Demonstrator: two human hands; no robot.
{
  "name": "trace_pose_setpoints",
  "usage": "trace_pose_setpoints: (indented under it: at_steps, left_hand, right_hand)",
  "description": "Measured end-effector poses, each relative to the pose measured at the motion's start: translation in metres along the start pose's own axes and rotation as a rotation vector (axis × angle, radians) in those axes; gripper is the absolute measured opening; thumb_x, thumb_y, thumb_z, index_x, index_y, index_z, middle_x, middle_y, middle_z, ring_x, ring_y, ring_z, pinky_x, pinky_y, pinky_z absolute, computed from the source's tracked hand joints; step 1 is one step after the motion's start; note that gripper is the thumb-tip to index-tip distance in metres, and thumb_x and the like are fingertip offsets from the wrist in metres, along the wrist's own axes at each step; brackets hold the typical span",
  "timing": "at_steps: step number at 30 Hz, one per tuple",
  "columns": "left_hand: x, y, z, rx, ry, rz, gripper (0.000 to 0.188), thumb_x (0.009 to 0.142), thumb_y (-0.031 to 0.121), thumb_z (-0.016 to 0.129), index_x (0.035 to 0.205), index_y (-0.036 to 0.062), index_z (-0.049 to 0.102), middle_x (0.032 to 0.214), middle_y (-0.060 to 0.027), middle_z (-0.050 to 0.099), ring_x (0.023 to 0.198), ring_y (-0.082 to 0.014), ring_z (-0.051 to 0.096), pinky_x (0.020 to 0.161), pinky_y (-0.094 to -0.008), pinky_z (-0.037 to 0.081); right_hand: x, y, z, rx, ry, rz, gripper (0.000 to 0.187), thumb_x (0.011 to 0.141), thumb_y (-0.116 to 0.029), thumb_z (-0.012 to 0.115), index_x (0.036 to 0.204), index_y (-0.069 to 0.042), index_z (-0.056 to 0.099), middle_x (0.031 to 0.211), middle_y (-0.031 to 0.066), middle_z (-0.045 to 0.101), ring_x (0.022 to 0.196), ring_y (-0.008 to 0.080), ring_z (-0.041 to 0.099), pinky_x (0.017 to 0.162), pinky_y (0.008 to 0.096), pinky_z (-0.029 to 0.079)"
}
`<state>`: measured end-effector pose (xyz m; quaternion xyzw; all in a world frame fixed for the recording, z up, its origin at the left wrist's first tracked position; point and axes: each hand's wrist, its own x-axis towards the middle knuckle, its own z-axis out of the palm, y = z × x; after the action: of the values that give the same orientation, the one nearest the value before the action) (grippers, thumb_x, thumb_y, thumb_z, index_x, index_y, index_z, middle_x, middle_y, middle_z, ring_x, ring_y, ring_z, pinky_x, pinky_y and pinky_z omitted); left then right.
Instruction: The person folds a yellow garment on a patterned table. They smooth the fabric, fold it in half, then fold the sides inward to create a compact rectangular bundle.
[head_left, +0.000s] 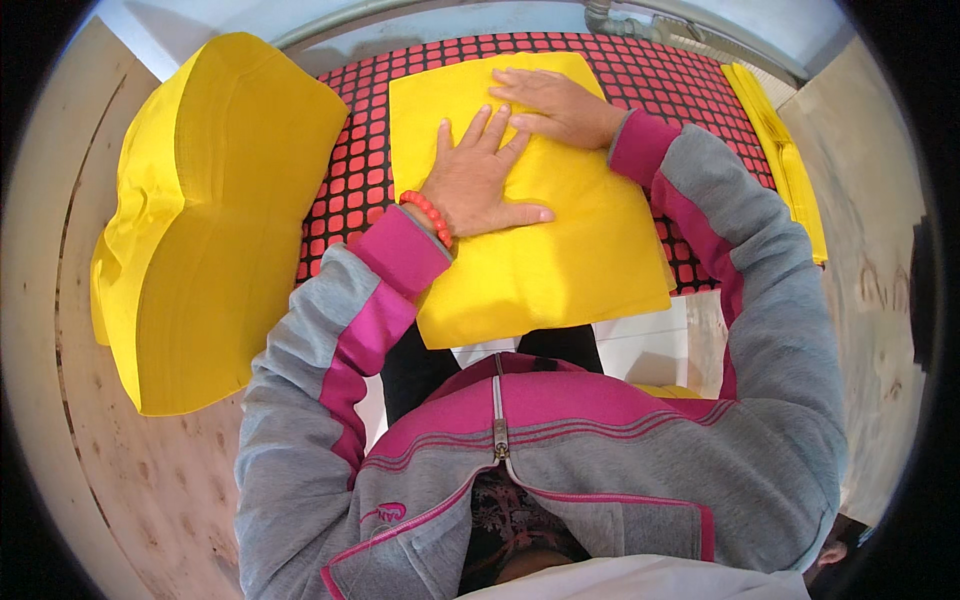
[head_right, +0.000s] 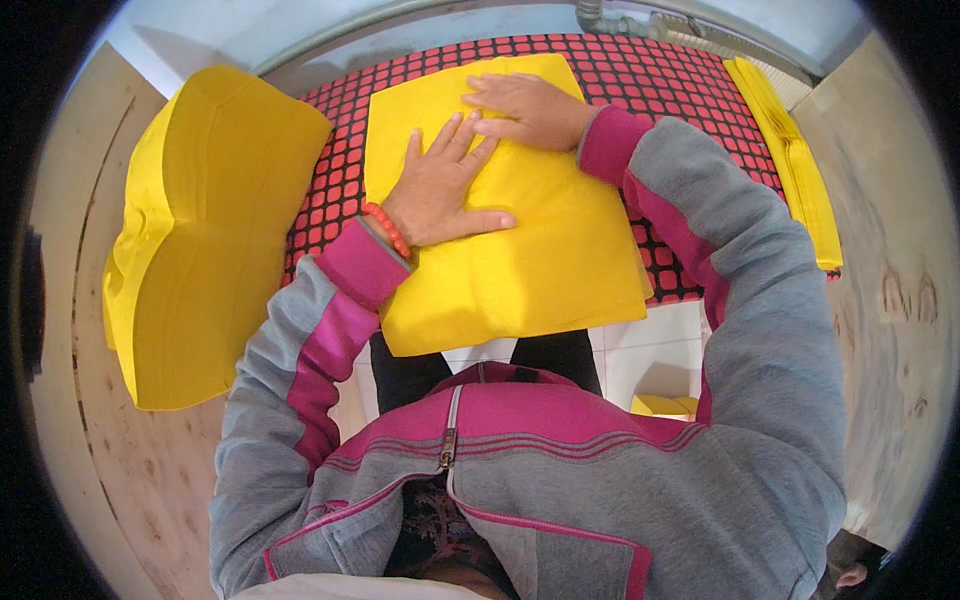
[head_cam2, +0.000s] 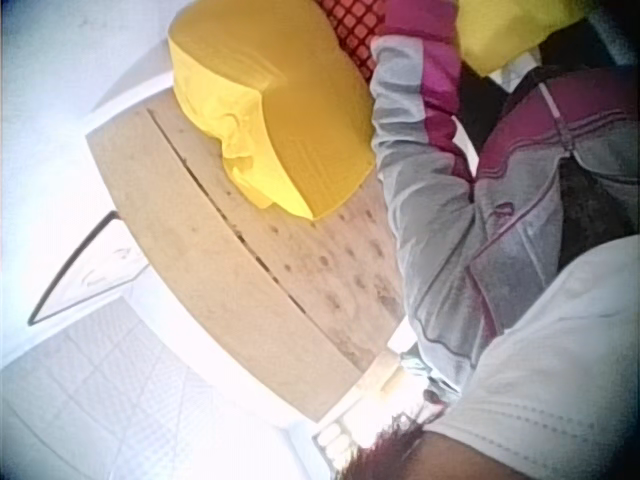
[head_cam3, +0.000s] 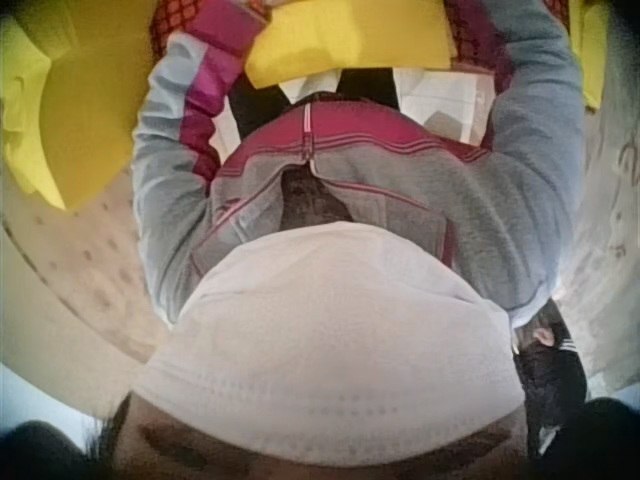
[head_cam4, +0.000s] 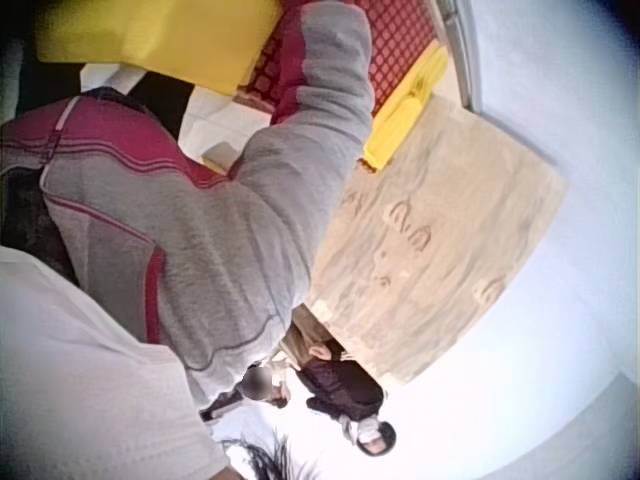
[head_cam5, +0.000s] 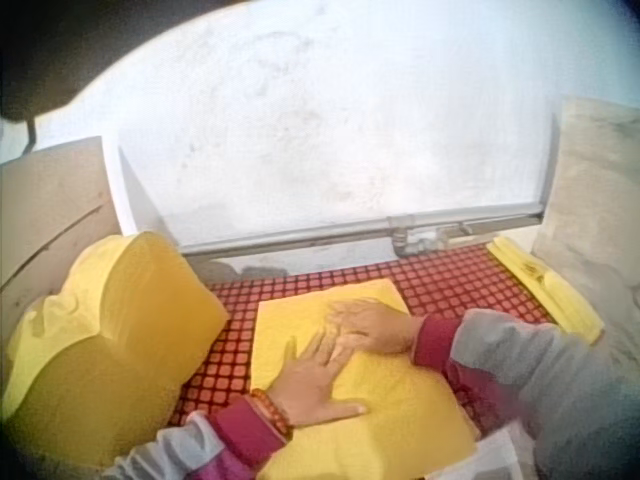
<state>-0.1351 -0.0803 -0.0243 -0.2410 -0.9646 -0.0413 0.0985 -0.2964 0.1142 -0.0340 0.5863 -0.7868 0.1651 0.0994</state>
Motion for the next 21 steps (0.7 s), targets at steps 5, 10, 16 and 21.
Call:
trace_pose_setpoints:
  at_steps: [5, 10, 16, 21]
  left_hand:
    - [-0.001, 0.002, -0.004, -0.021, -0.010, -0.013, 0.111, 0.078, 0.083, 0.058, 0.156, 0.0068, 0.035, 0.162, -0.0256, 0.026, 0.152, -0.0428, 0.023, 0.113, -0.0726, 0.018]
    - [-0.002, 0.003, -0.003, -0.025, 0.039, -0.007, 0.112, 0.078, 0.083, 0.057, 0.156, 0.0057, 0.036, 0.161, -0.0268, 0.028, 0.150, -0.0442, 0.025, 0.113, -0.0724, 0.019]
    - [0.001, -0.005, 0.003, -0.140, 0.060, 0.063, 0.108, 0.080, 0.082, 0.055, 0.152, 0.0029, 0.040, 0.156, -0.0284, 0.033, 0.146, -0.0457, 0.030, 0.112, -0.0708, 0.021]
    - [-0.012, 0.002, 0.003, -0.052, 0.052, 0.035, 0.102, 0.084, 0.077, 0.056, 0.153, 0.0044, 0.039, 0.155, -0.0306, 0.033, 0.146, -0.0464, 0.030, 0.114, -0.0694, 0.021]
  right_hand:
    - [-0.011, 0.039, -0.012, -0.137, 0.060, -0.002, 0.055, 0.103, -0.040, 0.052, 0.142, -0.001, 0.054, 0.151, 0.0225, 0.049, 0.143, 0.0353, 0.043, 0.119, 0.0443, 0.032]
    - [0.020, 0.033, -0.026, -0.090, 0.113, 0.238, 0.053, 0.104, -0.041, 0.050, 0.140, -0.003, 0.056, 0.150, 0.0218, 0.050, 0.139, 0.0356, 0.047, 0.115, 0.0458, 0.038]
    - [0.077, -0.028, 0.025, 0.159, -0.140, -0.248, 0.048, 0.108, -0.032, 0.045, 0.146, -0.003, 0.051, 0.155, 0.0168, 0.046, 0.144, 0.0329, 0.041, 0.120, 0.0433, 0.031]
    - [0.077, 0.003, 0.036, 0.326, -0.059, -0.058, 0.055, 0.106, -0.038, 0.047, 0.148, -0.004, 0.050, 0.157, 0.0177, 0.043, 0.149, 0.0329, 0.034, 0.123, 0.0456, 0.025]
